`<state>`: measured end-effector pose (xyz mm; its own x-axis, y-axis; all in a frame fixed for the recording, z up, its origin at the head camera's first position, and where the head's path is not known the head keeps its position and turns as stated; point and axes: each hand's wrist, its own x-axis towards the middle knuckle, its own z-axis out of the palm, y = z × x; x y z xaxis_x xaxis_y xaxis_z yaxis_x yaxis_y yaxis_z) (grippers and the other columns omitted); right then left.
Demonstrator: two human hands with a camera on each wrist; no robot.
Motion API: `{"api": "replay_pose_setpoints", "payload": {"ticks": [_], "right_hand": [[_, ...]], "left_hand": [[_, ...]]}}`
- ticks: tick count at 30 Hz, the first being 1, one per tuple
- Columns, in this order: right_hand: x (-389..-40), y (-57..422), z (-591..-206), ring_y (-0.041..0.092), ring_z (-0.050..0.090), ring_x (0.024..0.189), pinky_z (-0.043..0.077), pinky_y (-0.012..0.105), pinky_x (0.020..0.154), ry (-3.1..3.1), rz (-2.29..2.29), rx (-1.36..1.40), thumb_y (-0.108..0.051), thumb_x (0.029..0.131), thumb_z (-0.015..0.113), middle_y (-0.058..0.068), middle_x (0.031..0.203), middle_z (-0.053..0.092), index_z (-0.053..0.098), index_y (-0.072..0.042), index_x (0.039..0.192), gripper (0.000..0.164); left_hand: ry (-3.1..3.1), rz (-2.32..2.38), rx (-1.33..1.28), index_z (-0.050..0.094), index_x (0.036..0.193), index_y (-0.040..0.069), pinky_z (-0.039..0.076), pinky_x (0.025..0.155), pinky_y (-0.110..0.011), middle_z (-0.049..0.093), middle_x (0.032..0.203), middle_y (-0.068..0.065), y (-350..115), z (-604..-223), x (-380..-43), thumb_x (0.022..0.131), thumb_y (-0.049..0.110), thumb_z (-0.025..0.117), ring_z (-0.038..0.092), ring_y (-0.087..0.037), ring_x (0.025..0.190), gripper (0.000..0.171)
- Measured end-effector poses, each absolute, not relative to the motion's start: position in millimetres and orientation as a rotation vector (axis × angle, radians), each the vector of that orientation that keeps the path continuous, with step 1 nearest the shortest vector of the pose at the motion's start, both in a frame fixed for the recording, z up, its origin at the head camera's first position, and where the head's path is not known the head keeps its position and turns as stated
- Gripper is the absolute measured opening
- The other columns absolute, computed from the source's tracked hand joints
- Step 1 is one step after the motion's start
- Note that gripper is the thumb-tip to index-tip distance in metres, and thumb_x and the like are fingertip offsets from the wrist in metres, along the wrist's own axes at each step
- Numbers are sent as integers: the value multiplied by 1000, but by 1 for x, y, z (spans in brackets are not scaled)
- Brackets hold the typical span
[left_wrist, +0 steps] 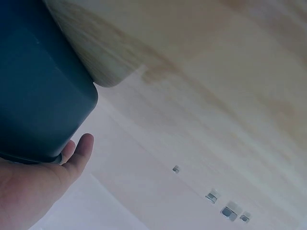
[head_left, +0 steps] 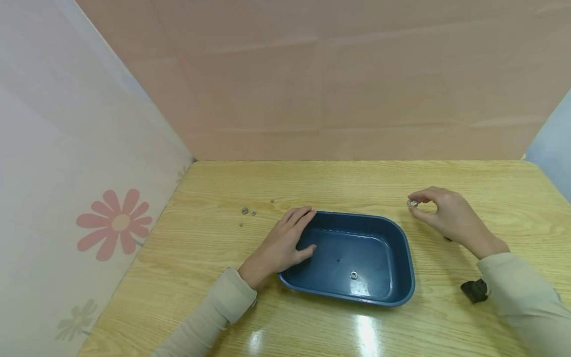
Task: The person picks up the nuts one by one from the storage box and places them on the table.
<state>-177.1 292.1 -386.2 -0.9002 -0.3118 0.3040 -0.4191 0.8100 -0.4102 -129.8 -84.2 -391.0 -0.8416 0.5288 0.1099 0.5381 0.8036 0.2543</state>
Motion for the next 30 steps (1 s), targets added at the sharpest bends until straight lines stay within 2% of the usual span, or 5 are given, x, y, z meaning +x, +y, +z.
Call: {"api": "replay_pose_setpoints", "payload": {"ticks": [9,15,30], "right_hand": [[-185,304,-391,43,66,96,50,60,79,-2845,671,543,-17,92,67,25,105,71,71,0,111,26],[-188,311,-392,46,63,103,49,62,80,-2932,678,498,-21,95,63,26,110,69,69,1,116,31],[-193,322,-397,49,61,104,49,62,80,-3017,638,487,-23,94,63,28,113,68,69,2,117,34]], "left_hand": [[-2945,-437,-879,34,154,12,35,118,-40,36,158,-3,-85,-391,-130,91,38,69,35,-21,143,77],[-2939,-436,-883,35,154,11,36,118,-41,36,158,-4,-84,-391,-130,91,37,69,36,-21,142,76],[-2935,-440,-875,35,153,12,35,118,-40,36,158,-3,-84,-392,-130,90,37,70,36,-21,142,76]]}}
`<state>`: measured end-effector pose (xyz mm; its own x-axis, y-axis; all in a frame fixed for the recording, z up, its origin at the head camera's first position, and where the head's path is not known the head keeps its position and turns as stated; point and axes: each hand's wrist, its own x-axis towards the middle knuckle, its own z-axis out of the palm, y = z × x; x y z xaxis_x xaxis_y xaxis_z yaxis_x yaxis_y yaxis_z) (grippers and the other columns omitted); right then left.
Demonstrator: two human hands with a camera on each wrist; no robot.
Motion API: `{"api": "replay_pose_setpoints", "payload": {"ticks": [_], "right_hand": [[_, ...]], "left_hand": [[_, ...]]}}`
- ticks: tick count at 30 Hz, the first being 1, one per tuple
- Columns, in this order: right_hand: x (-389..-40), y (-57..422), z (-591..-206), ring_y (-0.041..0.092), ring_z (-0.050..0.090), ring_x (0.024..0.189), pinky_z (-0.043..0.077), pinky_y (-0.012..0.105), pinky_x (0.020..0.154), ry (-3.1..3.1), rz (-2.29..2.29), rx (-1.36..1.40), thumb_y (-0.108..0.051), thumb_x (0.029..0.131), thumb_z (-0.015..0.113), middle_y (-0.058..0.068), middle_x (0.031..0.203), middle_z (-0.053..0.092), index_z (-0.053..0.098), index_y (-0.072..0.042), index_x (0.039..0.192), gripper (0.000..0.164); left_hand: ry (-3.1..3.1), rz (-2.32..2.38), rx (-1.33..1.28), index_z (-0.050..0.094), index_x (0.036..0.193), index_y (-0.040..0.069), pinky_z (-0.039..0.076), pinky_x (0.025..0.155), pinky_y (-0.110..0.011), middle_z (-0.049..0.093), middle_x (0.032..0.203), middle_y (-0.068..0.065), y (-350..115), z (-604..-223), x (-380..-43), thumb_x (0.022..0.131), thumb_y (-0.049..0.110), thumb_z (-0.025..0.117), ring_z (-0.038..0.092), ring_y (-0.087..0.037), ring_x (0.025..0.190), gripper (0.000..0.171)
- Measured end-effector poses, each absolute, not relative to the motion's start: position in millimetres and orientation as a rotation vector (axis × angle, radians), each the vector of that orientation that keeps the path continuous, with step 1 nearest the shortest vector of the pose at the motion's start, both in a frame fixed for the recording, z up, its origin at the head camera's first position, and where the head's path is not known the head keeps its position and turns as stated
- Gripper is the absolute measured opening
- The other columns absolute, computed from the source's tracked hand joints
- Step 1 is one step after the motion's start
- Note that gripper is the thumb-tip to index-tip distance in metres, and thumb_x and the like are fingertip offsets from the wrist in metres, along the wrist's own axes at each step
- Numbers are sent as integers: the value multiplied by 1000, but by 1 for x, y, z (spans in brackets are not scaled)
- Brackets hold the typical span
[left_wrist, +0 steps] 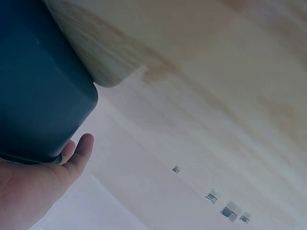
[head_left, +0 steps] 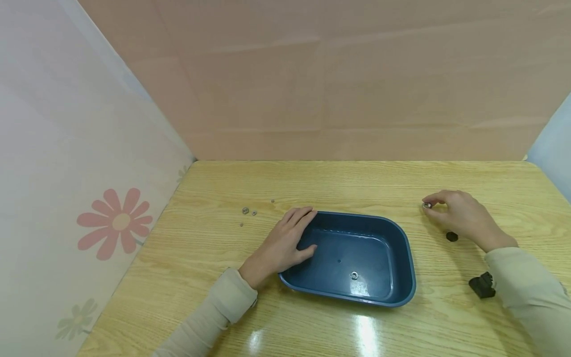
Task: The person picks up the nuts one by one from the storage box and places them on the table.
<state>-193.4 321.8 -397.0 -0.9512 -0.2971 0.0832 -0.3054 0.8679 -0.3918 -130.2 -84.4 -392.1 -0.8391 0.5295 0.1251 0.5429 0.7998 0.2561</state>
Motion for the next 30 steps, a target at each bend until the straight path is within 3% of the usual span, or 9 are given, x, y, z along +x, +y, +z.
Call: {"api": "replay_pose_setpoints", "payload": {"ticks": [12,30], "right_hand": [[-196,325,-399,42,66,91,53,52,69,-3058,531,521,-19,92,67,27,108,70,70,4,115,32],[-194,324,-398,42,65,96,53,57,77,-3095,586,507,-15,93,65,28,109,68,69,5,116,31]], "left_hand": [[-2962,-452,-857,34,154,13,35,119,-41,35,158,-2,-84,-392,-131,90,37,70,35,-21,143,77],[-2952,-437,-863,34,154,13,35,118,-41,35,158,-2,-84,-392,-130,91,37,70,35,-21,142,77]]}}
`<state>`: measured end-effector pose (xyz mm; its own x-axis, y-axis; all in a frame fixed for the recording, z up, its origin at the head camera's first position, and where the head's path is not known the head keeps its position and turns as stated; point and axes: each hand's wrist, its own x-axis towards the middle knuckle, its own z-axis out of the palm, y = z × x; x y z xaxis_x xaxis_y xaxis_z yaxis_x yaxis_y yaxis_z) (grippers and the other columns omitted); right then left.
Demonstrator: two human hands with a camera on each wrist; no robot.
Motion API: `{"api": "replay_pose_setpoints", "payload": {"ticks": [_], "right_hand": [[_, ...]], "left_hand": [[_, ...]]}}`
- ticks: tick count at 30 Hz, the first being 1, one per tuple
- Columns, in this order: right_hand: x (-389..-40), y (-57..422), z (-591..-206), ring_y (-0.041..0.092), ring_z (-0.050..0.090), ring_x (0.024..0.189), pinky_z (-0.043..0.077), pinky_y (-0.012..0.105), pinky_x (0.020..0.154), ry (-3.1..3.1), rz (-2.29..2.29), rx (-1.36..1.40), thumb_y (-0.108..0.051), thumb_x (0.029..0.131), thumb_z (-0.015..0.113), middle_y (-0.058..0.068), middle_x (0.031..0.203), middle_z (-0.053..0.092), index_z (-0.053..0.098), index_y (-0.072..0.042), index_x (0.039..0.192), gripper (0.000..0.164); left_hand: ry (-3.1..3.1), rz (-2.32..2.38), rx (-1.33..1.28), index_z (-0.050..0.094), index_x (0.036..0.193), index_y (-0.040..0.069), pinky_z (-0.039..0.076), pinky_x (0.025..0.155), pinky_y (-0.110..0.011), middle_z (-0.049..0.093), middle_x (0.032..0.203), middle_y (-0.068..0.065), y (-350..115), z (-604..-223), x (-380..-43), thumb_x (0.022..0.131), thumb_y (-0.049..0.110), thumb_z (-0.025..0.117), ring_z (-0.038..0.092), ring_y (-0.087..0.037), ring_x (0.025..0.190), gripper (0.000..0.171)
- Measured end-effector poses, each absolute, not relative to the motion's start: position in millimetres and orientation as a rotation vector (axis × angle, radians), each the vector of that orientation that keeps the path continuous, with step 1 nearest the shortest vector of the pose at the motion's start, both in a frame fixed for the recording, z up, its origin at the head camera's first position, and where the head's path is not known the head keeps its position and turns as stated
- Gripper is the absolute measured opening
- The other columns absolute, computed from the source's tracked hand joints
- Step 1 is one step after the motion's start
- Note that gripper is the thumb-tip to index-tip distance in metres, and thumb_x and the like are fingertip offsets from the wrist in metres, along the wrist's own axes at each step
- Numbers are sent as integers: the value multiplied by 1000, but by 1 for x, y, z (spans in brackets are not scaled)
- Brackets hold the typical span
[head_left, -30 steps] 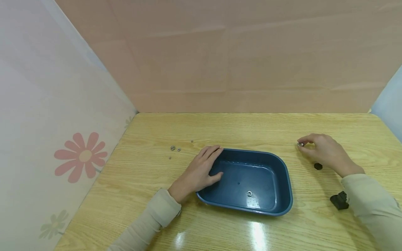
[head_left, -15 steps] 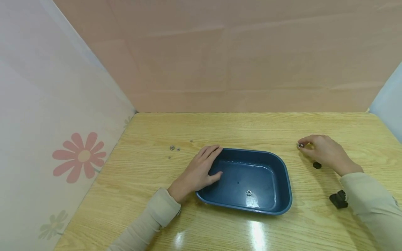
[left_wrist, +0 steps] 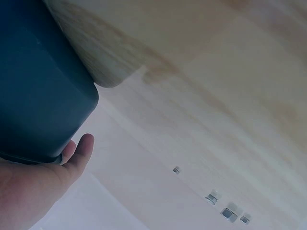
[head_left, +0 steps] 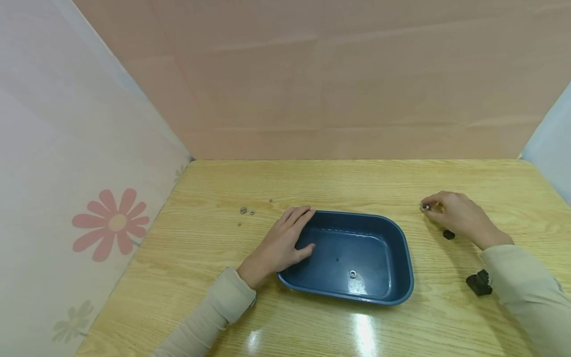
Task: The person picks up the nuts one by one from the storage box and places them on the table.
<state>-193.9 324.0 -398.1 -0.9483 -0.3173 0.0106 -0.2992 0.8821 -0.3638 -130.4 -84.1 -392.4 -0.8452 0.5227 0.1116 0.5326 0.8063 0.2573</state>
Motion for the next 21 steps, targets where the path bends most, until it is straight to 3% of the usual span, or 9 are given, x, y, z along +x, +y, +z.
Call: {"api": "replay_pose_setpoints", "payload": {"ticks": [11,21], "right_hand": [[-188,323,-393,52,57,111,49,64,82,2987,-628,-457,-16,94,61,32,125,61,63,4,126,37],[-181,311,-388,48,58,110,48,64,84,3019,-681,-521,-13,95,61,25,118,66,64,2,125,34]], "left_hand": [[-2938,-445,-874,35,154,12,35,118,-41,36,157,-3,-84,-393,-130,90,36,70,36,-21,142,77],[-2929,-447,-872,35,154,12,35,119,-40,36,157,-3,-85,-393,-130,90,36,71,36,-21,142,77]]}}
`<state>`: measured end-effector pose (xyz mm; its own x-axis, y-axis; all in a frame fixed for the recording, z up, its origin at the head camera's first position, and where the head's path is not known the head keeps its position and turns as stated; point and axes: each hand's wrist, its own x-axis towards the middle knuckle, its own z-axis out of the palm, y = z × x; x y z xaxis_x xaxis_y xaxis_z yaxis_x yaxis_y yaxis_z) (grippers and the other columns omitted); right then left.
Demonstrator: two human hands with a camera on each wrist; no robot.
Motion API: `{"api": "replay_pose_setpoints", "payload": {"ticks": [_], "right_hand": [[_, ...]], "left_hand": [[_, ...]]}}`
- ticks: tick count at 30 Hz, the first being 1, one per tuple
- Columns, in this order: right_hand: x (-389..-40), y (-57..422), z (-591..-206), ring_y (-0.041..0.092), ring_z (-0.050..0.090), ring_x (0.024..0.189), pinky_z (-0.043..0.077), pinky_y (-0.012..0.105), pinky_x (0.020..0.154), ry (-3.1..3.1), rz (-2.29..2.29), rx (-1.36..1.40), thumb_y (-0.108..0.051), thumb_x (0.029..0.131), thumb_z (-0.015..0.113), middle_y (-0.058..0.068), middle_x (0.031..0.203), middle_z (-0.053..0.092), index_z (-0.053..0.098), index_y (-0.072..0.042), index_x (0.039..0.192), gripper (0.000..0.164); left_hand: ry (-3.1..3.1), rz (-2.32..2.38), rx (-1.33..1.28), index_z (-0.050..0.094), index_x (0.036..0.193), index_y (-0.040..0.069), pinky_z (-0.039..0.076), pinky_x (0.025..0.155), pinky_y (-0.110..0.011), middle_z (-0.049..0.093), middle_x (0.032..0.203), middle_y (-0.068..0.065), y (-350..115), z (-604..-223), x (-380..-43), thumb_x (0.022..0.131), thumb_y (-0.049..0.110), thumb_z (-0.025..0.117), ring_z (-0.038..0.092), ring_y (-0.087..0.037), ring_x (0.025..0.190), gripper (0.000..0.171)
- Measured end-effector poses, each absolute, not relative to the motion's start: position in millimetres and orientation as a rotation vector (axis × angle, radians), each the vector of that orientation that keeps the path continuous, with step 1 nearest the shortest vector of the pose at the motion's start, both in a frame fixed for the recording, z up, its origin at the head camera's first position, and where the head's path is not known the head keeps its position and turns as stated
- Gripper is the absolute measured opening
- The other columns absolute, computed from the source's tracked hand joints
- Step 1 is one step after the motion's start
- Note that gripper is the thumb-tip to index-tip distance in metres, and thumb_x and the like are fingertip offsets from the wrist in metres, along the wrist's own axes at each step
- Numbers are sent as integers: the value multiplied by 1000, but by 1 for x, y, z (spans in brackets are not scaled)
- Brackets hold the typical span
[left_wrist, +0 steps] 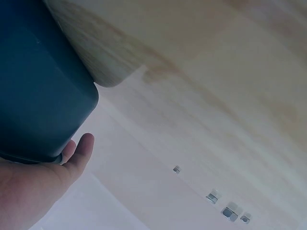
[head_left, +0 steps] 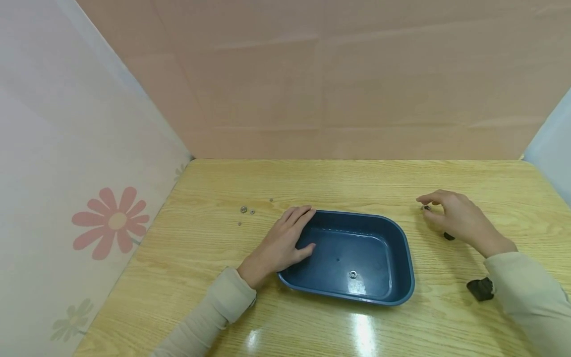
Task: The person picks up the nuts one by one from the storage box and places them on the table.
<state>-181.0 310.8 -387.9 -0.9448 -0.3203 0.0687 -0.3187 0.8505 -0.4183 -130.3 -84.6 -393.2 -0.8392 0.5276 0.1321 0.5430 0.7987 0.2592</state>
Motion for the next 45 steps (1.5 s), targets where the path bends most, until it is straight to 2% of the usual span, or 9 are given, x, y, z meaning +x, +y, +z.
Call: {"api": "replay_pose_setpoints", "payload": {"ticks": [5,14,21,28,36,45], "right_hand": [[-175,306,-385,46,60,106,48,63,83,3059,-731,-579,-11,94,63,26,116,67,66,2,122,31],[-160,291,-378,33,64,94,52,48,72,3152,-764,-743,-10,89,72,16,109,72,69,-3,118,30],[-148,275,-370,36,67,95,55,52,74,3152,-854,-899,-6,84,76,12,108,73,71,-7,114,31],[-137,260,-365,25,67,95,56,37,70,3161,-888,-1007,-4,79,79,2,108,73,72,-14,113,35],[-127,241,-364,22,67,97,56,37,74,3130,-890,-1138,-5,76,82,-1,108,73,73,-14,111,37],[-119,224,-364,23,68,100,58,43,80,3034,-835,-1172,-9,80,80,0,109,72,73,-12,113,33]], "left_hand": [[-2944,-458,-868,35,154,12,34,119,-40,36,158,-3,-85,-393,-131,90,36,70,36,-21,142,77],[-2952,-446,-868,34,154,11,34,119,-40,36,158,-3,-84,-391,-131,91,36,70,35,-21,143,77],[-2956,-444,-867,34,154,12,34,119,-40,36,158,-3,-84,-391,-131,91,36,70,35,-20,143,77],[-2958,-437,-866,34,154,12,34,119,-40,36,158,-3,-84,-391,-131,91,37,69,35,-21,143,76],[-2950,-432,-872,34,154,12,35,118,-40,36,158,-3,-83,-392,-131,91,36,70,35,-21,143,77],[-2958,-421,-866,33,154,13,34,119,-39,35,158,-2,-84,-392,-132,91,37,69,35,-20,143,77]]}}
